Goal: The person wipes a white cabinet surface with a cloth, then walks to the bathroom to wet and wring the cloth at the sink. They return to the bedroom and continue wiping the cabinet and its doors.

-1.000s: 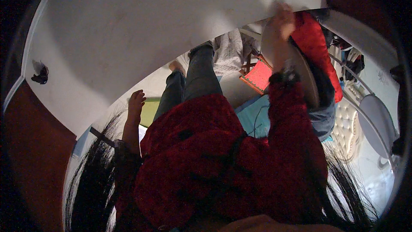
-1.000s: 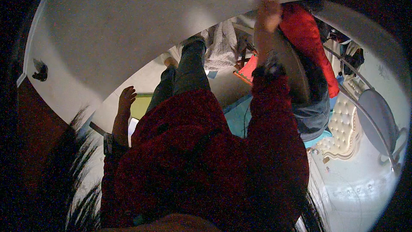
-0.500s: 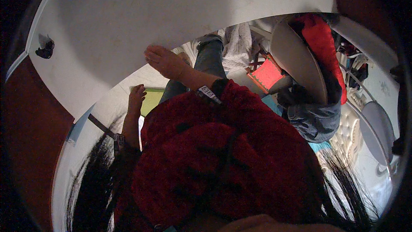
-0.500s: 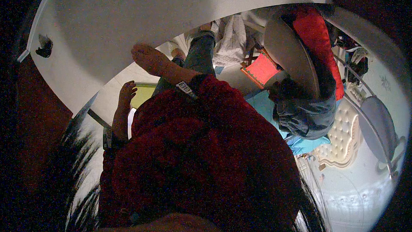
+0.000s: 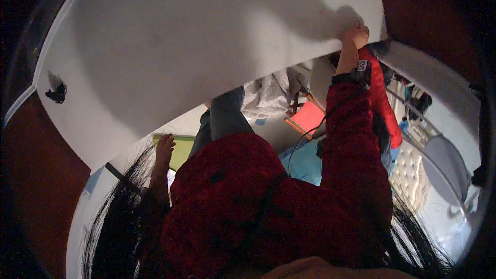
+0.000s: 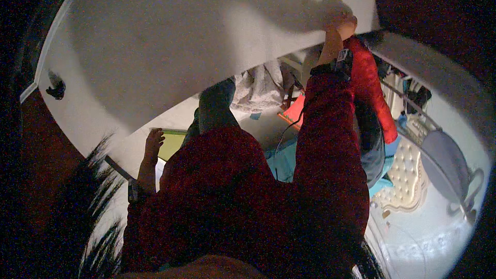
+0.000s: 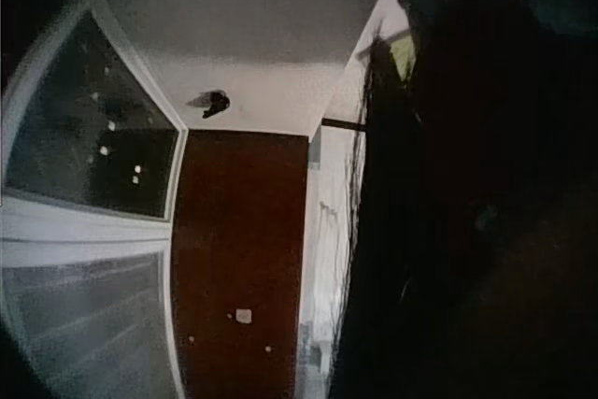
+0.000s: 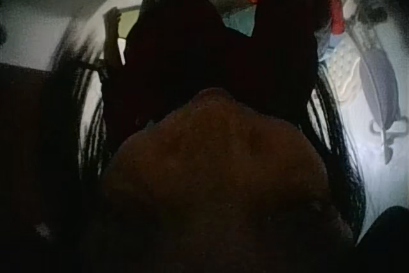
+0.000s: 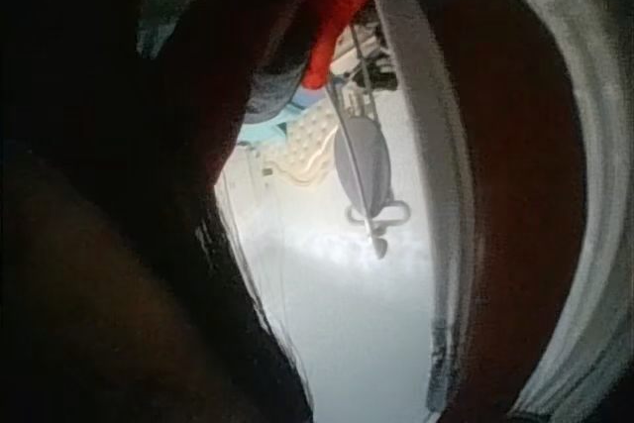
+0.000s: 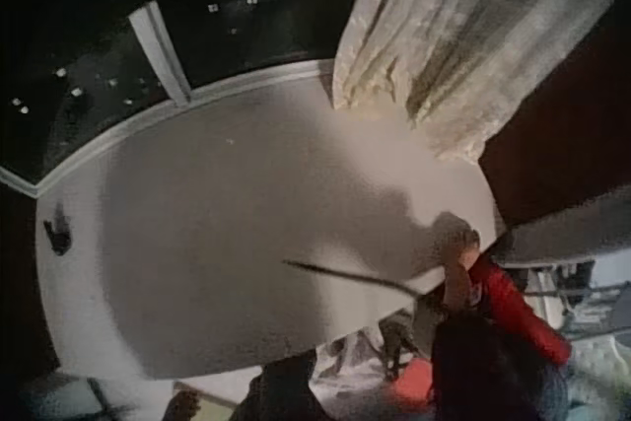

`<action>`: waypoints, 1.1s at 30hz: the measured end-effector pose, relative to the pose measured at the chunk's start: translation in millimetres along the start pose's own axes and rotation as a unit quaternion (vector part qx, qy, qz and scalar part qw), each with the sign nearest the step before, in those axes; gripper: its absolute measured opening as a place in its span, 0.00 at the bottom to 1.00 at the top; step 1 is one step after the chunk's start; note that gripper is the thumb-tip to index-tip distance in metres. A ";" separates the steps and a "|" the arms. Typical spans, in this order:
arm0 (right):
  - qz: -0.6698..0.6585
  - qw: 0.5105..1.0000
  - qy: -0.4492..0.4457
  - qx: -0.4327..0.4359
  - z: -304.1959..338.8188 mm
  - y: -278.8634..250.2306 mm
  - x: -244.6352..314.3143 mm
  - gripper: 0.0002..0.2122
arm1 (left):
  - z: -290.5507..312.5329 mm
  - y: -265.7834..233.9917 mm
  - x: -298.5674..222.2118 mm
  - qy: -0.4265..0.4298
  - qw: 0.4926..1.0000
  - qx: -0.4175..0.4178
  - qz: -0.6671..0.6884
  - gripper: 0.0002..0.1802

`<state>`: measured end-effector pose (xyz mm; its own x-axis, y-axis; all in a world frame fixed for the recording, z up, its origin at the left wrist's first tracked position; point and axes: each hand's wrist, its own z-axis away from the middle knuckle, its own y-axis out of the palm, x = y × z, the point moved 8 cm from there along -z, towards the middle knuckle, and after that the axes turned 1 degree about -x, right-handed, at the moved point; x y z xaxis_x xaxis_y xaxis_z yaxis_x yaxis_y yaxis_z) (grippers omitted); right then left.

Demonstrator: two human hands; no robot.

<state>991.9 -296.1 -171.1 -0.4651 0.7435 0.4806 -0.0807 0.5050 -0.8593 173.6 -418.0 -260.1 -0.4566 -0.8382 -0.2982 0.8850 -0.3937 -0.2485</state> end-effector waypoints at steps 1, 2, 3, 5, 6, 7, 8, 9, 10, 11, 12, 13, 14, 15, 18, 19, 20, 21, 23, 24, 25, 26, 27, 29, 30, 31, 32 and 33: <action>0.021 1.000 -0.008 -0.005 -6.2 17.1 18.8 0.14 | 1.1 4.4 -3.5 -0.005 1.000 -0.010 0.013 0.21; 0.076 0.994 -0.071 -0.015 7.0 30.4 48.7 0.14 | 2.3 10.2 -9.7 0.001 1.000 -0.004 0.020 0.20; 0.178 0.969 -0.172 0.002 26.2 48.9 89.3 0.14 | 3.1 16.5 -15.1 0.007 1.000 -0.001 0.022 0.20; -0.160 0.969 -0.171 0.079 114.0 79.1 152.7 0.11 | 5.8 26.7 -22.7 -0.017 1.000 -0.015 0.006 0.20; -0.126 0.943 -0.279 0.129 173.5 91.7 197.5 0.11 | 6.5 33.2 -33.5 0.008 1.000 -0.016 -0.004 0.20; -0.118 0.898 -0.375 0.198 241.4 100.3 235.6 0.11 | 8.3 39.2 -42.9 0.024 0.999 -0.015 -0.019 0.20; -0.146 0.838 -0.452 0.269 306.9 104.4 265.4 0.11 | 9.9 46.1 -51.3 0.033 0.999 -0.014 -0.030 0.19; -0.182 0.766 -0.521 0.328 367.2 100.0 286.0 0.11 | 12.9 51.5 -59.0 0.041 0.999 -0.014 -0.010 0.18; -0.213 0.697 -0.578 0.367 412.9 92.2 296.2 0.11 | 15.8 55.9 -70.2 0.073 0.997 -0.025 -0.020 0.18; -0.228 0.651 -0.609 0.391 434.9 91.1 298.5 0.11 | 18.8 59.7 -78.6 0.092 0.995 -0.030 -0.026 0.18; -0.238 0.618 -0.627 0.411 439.9 88.8 294.6 0.11 | 21.6 62.8 -82.0 0.091 0.995 -0.038 -0.019 0.18; -0.243 0.603 -0.627 0.429 425.0 91.7 287.3 0.11 | 23.4 67.6 -81.7 0.076 0.997 -0.031 -0.017 0.19; -0.229 0.618 -0.610 0.441 390.0 99.9 275.9 0.11 | 26.6 72.1 -82.1 0.083 0.996 -0.024 -0.011 0.19; -0.186 0.654 -0.587 0.439 340.3 113.1 263.4 0.11 | 26.7 75.5 -79.2 0.072 0.997 -0.023 0.000 0.19; 0.003 0.801 -0.521 0.295 141.8 136.9 225.5 0.11 | 28.7 78.2 -58.5 0.042 0.998 -0.044 0.025 0.20; 0.051 0.843 -0.489 0.219 74.9 131.9 215.1 0.11 | 28.5 79.7 -50.0 0.037 0.998 -0.050 0.032 0.20; 0.101 0.878 -0.439 0.161 16.2 125.3 202.1 0.11 | 29.5 81.3 -37.9 0.019 0.998 -0.053 0.038 0.20; 0.159 0.904 -0.375 0.126 -31.1 121.6 188.8 0.11 | 30.4 82.1 -28.9 0.022 0.996 -0.062 0.058 0.20; 0.277 0.921 -0.249 0.114 -87.4 124.1 168.5 0.11 | 35.6 87.2 0.0 -0.023 0.993 -0.073 0.095 0.20; 0.333 0.909 -0.217 0.125 -93.0 136.2 170.7 0.11 | 39.4 88.2 10.7 -0.013 0.990 -0.082 0.118 0.20; 0.380 0.893 -0.202 0.134 -89.6 150.3 180.1 0.11 | 42.1 91.5 22.9 -0.020 0.986 -0.090 0.138 0.20; 0.417 0.870 -0.225 0.134 -72.0 170.2 203.5 0.11 | 44.7 94.8 35.3 -0.021 0.982 -0.094 0.160 0.20; 0.444 0.844 -0.273 0.128 -42.6 194.6 238.0 0.11 | 46.6 95.0 45.0 -0.006 0.979 -0.112 0.169 0.20; 0.478 0.776 -0.400 0.100 52.7 242.7 323.8 0.11 | 43.8 99.6 65.0 0.011 0.968 -0.123 0.220 0.19; 0.450 0.735 -0.502 0.067 123.1 259.8 373.8 0.11 | 40.5 102.2 77.6 -0.002 0.965 -0.127 0.229 0.19; 0.382 0.694 -0.610 0.011 205.4 263.3 419.9 0.11 | 37.0 105.9 84.7 0.011 0.962 -0.126 0.242 0.20; 0.286 0.678 -0.678 0.004 287.0 256.9 453.5 0.11 | 32.3 109.2 93.0 0.006 0.962 -0.126 0.244 0.20; 0.169 0.676 -0.717 0.027 368.8 239.1 473.4 0.11 | 28.1 112.9 101.8 -0.005 0.962 -0.124 0.241 0.21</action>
<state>427.4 14.9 -213.6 -0.8383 -0.3957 -0.3751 0.2301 0.3670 -0.9013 229.5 -558.4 -292.6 0.0046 -0.9049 -0.4256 0.9446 0.1437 -0.2953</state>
